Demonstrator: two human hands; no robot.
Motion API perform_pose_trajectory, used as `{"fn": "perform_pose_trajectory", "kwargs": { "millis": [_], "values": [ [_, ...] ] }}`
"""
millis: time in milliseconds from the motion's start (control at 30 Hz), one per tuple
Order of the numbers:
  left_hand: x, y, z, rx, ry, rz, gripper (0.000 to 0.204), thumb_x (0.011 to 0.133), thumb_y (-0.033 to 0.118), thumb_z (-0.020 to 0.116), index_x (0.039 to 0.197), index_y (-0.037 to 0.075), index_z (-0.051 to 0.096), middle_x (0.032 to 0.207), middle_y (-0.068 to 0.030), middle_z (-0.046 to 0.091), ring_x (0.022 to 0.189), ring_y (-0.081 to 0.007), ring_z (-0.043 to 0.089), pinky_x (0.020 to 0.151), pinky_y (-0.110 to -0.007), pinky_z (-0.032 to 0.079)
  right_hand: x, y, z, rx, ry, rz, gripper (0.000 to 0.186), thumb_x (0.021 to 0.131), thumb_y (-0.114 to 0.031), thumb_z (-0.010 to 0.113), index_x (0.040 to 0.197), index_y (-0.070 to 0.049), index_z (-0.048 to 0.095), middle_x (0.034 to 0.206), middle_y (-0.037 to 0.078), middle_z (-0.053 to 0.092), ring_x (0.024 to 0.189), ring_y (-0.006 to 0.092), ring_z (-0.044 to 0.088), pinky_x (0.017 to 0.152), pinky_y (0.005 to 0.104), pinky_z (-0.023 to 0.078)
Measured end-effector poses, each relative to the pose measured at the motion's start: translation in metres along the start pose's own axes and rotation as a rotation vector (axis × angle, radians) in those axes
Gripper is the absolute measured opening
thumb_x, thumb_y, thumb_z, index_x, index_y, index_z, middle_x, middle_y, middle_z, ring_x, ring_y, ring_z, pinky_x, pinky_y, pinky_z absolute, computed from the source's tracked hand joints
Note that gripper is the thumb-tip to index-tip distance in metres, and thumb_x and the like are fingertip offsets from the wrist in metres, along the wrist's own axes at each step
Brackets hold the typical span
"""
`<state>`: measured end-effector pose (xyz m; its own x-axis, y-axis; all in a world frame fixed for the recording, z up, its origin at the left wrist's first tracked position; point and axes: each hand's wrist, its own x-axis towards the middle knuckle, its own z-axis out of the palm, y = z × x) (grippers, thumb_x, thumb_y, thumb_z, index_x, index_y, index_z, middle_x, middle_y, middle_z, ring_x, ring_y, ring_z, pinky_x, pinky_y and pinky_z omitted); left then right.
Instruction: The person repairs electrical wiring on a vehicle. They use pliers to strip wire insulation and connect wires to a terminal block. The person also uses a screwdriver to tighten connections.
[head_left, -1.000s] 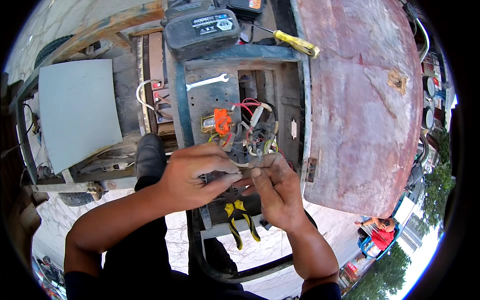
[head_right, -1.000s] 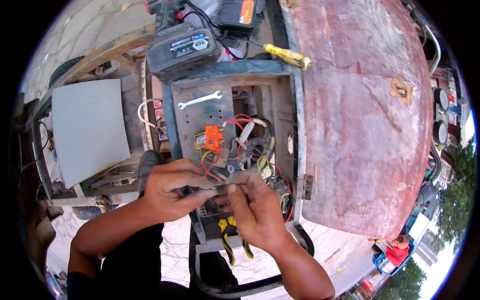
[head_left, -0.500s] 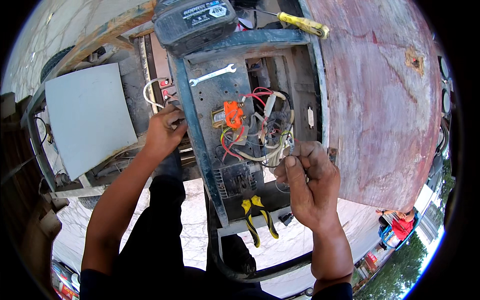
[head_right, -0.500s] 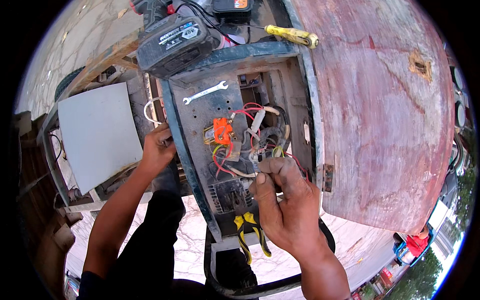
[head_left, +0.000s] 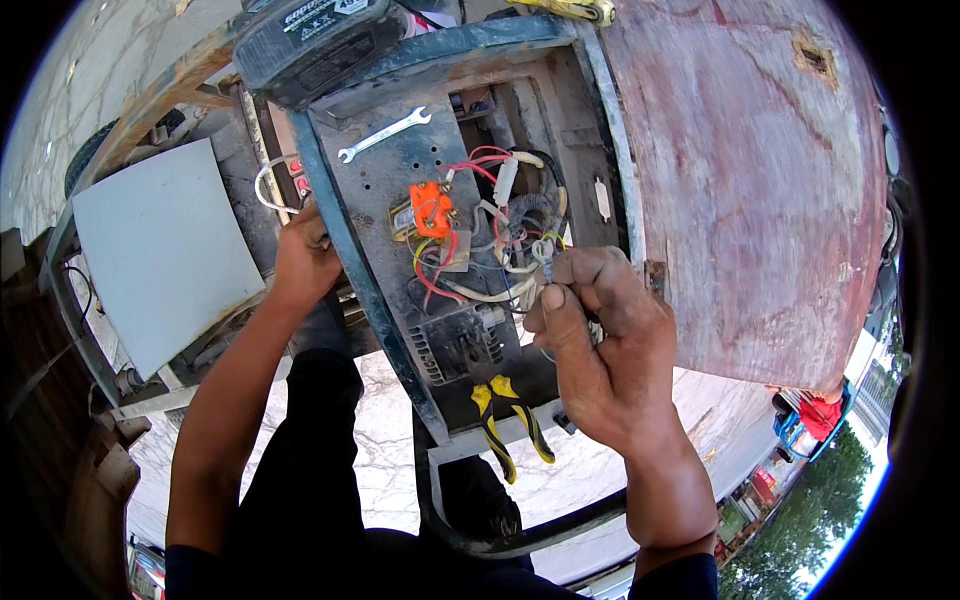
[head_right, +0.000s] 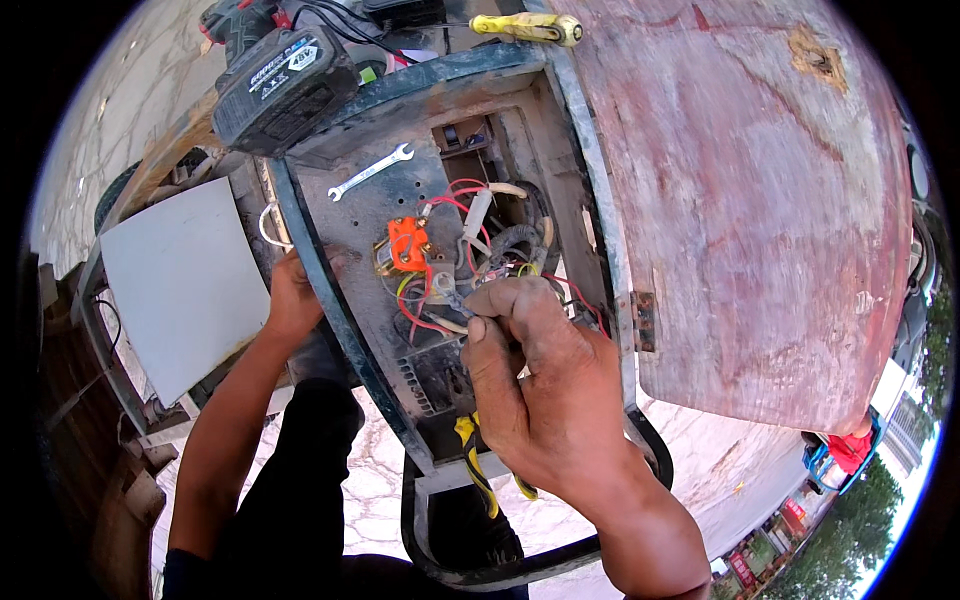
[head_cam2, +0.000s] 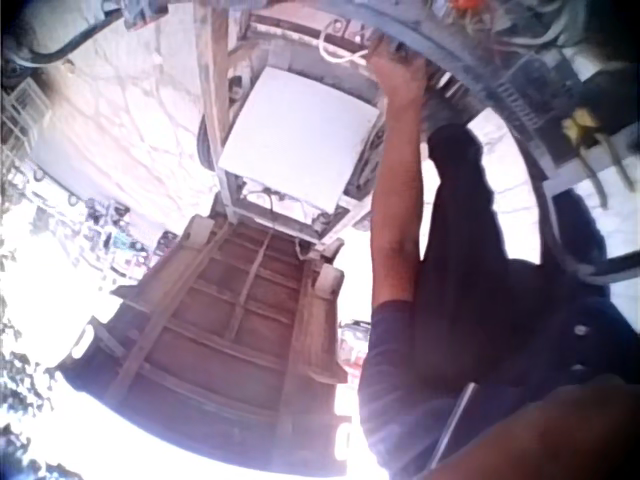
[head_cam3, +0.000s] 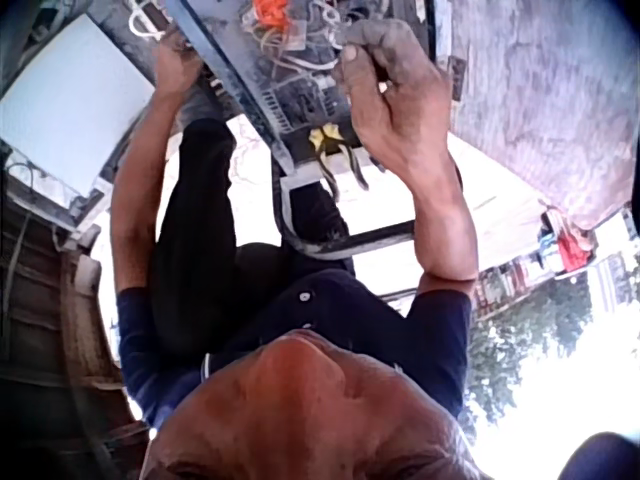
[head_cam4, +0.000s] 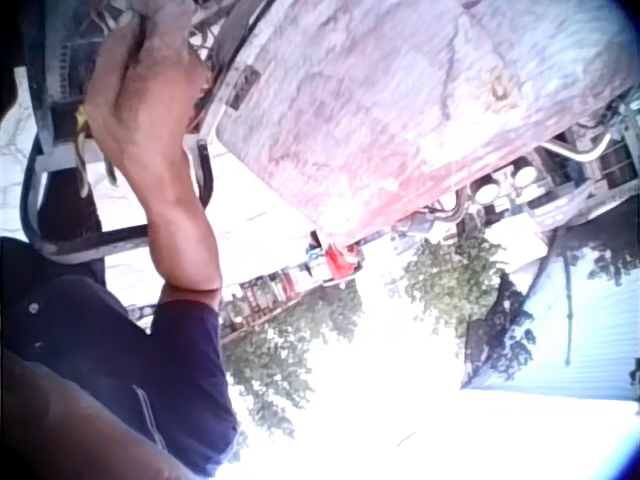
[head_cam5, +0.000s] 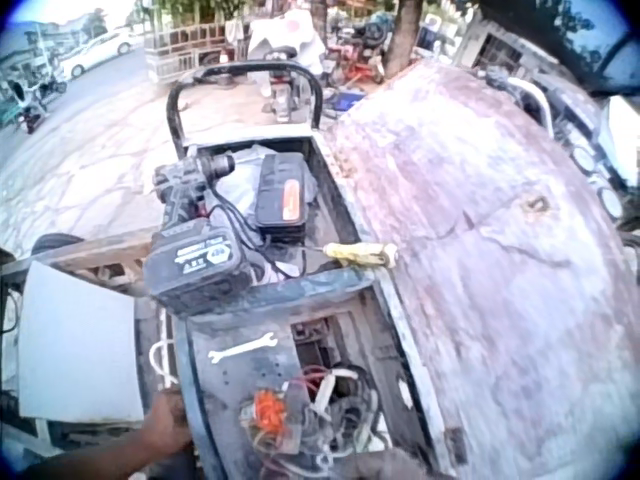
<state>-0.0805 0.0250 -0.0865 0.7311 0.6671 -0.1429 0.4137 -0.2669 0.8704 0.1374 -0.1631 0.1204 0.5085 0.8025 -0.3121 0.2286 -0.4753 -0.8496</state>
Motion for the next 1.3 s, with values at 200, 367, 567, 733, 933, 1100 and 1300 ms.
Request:
{"fn": "perform_pose_trajectory", "kwargs": {
  "millis": [200, 367, 567, 733, 933, 1100, 1300],
  "values": [
    [-0.014, -0.007, -0.018, -0.022, 0.242, -0.067, 0.008, 0.093, -0.002, 0.072, 0.101, -0.002, 0.074, 0.092, -0.0086, 0.069, 0.081, -0.0144, 0.064, 0.072, -0.029, 0.051, 0.0, -0.003, -0.002, 0.054, 0.02, 0.047, 0.006, 0.107, -0.001, 0.056, 0.113, 0.0, 0.057, 0.081, 0.003, 0.064, 0.074, 0.0067, 0.06, 0.065, 0.0232, 0.051],
    [-0.017, 0.044, -0.035, 0.08, 0.452, 0.141, 0.006, 0.092, -0.001, 0.074, 0.097, -0.001, 0.072, 0.087, -0.0088, 0.069, 0.078, -0.017, 0.065, 0.071, -0.029, 0.051, -0.001, -0.001, -0.003, 0.116, 0.127, 0.082, 0.007, 0.102, -0.002, 0.064, 0.108, 0.0, 0.061, 0.083, 0.006, 0.062, 0.07, 0.0077, 0.057, 0.066, 0.0259, 0.051],
    [0.006, 0.114, -0.013, 0.106, 0.055, 0.353, 0.021, 0.086, -0.004, 0.073, 0.106, -0.004, 0.069, 0.103, -0.0172, 0.069, 0.09, -0.0266, 0.068, 0.079, -0.035, 0.055, 0.001, -0.006, -0.005, 0.133, 0.136, 0.124, 0.012, 0.105, -0.011, 0.066, 0.104, 0.0, 0.062, 0.083, 0.005, 0.061, 0.073, 0.0083, 0.058, 0.068, 0.0277, 0.051],
    [0.032, 0.123, 0.001, 0.702, -0.148, 0.302, 0.028, 0.082, 0.001, 0.074, 0.108, -0.004, 0.068, 0.114, -0.0191, 0.07, 0.103, -0.0315, 0.071, 0.089, -0.039, 0.058, 0.002, -0.001, -0.005, 0.133, 0.158, 0.127, 0.014, 0.105, -0.013, 0.068, 0.102, 0.0, 0.062, 0.083, 0.004, 0.062, 0.073, 0.0078, 0.058, 0.067, 0.0271, 0.05],
    [0.068, 0.117, 0.004, 1.094, -0.505, 0.249, 0.027, 0.082, 0.022, 0.082, 0.099, 0.002, 0.075, 0.104, -0.0139, 0.075, 0.104, -0.0309, 0.073, 0.09, -0.041, 0.059, 0.004, 0.002, -0.006, 0.129, 0.199, 0.096, 0.014, 0.104, -0.012, 0.07, 0.101, 0.0, 0.062, 0.08, 0.003, 0.063, 0.071, 0.0063, 0.056, 0.064, 0.0258, 0.048],
    [0.082, 0.131, 0.006, 1.063, -0.7, 0.119, 0.04, 0.081, 0.039, 0.088, 0.1, 0.005, 0.076, 0.103, -0.0117, 0.077, 0.101, -0.0292, 0.076, 0.085, -0.042, 0.06, 0.004, -0.001, -0.008, 0.125, 0.228, 0.101, 0.014, 0.103, -0.01, 0.07, 0.099, -0.001, 0.061, 0.075, 0.003, 0.061, 0.067, 0.0042, 0.051, 0.06, 0.0242, 0.044],
    [0.09, 0.126, 0.015, 1.001, -0.779, 0.082, 0.05, 0.081, 0.043, 0.088, 0.109, 0.004, 0.074, 0.107, -0.0133, 0.078, 0.105, -0.0325, 0.075, 0.089, -0.044, 0.06, 0.005, -0.008, -0.013, 0.056, 0.214, 0.058, 0.013, 0.106, -0.012, 0.068, 0.101, -0.001, 0.062, 0.076, -0.005, 0.053, 0.07, 0.0018, 0.042, 0.06, 0.0223, 0.034]
  ]
}}
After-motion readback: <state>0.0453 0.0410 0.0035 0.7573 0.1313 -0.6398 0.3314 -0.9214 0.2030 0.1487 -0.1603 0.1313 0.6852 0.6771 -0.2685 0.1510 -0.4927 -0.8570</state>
